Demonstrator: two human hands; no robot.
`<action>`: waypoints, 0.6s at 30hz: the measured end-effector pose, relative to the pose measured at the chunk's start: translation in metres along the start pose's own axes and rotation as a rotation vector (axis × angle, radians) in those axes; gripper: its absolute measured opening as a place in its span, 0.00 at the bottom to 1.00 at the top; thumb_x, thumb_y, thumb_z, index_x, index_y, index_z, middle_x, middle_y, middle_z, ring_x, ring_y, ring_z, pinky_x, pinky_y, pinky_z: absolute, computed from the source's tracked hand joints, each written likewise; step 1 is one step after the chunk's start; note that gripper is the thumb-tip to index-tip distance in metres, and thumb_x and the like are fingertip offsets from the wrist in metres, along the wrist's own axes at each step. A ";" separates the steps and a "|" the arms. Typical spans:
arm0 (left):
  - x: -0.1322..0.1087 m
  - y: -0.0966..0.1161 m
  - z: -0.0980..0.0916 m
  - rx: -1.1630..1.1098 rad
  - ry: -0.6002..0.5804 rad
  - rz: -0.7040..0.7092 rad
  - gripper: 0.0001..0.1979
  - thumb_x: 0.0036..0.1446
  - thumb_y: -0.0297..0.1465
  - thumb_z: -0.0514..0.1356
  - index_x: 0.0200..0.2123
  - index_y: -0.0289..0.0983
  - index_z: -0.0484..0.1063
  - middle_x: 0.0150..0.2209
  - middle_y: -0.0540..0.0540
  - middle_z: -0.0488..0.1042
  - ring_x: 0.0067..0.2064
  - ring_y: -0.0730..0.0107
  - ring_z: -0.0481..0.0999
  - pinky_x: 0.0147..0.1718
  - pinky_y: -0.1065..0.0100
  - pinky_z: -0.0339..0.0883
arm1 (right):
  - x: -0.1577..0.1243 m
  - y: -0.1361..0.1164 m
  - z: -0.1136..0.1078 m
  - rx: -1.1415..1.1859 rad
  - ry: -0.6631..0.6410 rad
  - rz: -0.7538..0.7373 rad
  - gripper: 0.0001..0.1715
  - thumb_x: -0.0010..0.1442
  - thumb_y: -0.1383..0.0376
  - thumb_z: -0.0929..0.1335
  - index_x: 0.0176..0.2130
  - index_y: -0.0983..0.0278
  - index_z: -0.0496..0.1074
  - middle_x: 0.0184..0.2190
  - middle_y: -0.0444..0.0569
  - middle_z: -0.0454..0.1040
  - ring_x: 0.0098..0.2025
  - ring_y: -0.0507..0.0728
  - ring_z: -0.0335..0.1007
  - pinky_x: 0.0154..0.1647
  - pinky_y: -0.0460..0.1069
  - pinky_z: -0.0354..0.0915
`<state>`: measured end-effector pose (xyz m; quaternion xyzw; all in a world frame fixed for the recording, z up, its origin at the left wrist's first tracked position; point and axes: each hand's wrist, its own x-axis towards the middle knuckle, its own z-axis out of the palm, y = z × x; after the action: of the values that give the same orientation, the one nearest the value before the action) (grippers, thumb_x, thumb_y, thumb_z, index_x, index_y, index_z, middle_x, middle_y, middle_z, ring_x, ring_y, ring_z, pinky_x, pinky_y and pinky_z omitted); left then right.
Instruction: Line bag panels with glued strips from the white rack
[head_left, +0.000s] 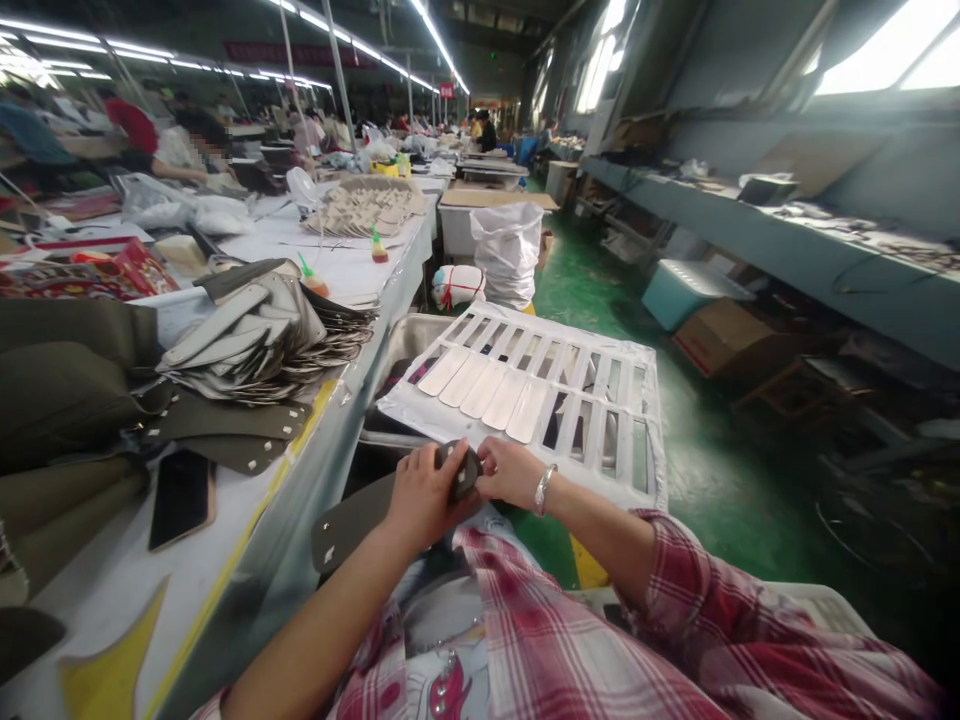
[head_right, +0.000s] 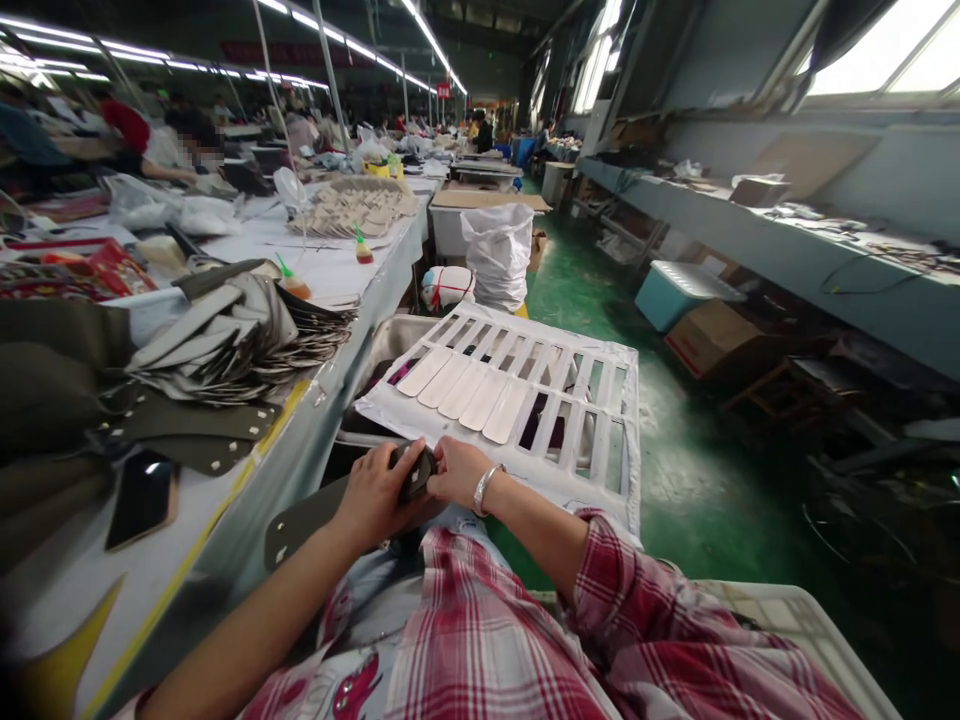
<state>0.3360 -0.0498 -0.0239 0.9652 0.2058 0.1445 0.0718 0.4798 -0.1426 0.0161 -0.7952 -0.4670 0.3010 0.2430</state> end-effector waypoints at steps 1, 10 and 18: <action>0.000 0.000 0.001 0.000 0.004 -0.001 0.34 0.54 0.47 0.54 0.62 0.43 0.52 0.45 0.39 0.61 0.45 0.51 0.63 0.42 0.55 0.57 | 0.000 -0.002 0.002 -0.059 0.039 -0.001 0.14 0.43 0.69 0.67 0.33 0.64 0.62 0.21 0.39 0.69 0.24 0.51 0.66 0.21 0.43 0.55; -0.003 0.002 0.005 0.000 0.068 -0.025 0.35 0.53 0.44 0.57 0.62 0.39 0.52 0.46 0.37 0.62 0.46 0.52 0.63 0.44 0.55 0.57 | -0.019 0.009 0.019 0.467 0.000 0.161 0.12 0.52 0.69 0.65 0.37 0.63 0.57 0.23 0.39 0.69 0.22 0.51 0.69 0.22 0.44 0.64; -0.004 0.004 0.002 0.054 0.069 -0.005 0.38 0.51 0.40 0.59 0.63 0.35 0.49 0.47 0.38 0.62 0.47 0.54 0.63 0.46 0.57 0.57 | -0.012 0.013 0.050 0.570 -0.040 0.283 0.27 0.60 0.50 0.61 0.20 0.66 0.63 0.12 0.42 0.64 0.10 0.48 0.57 0.08 0.42 0.53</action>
<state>0.3350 -0.0550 -0.0261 0.9608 0.2142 0.1718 0.0390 0.4477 -0.1537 -0.0251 -0.7460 -0.2535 0.4660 0.4026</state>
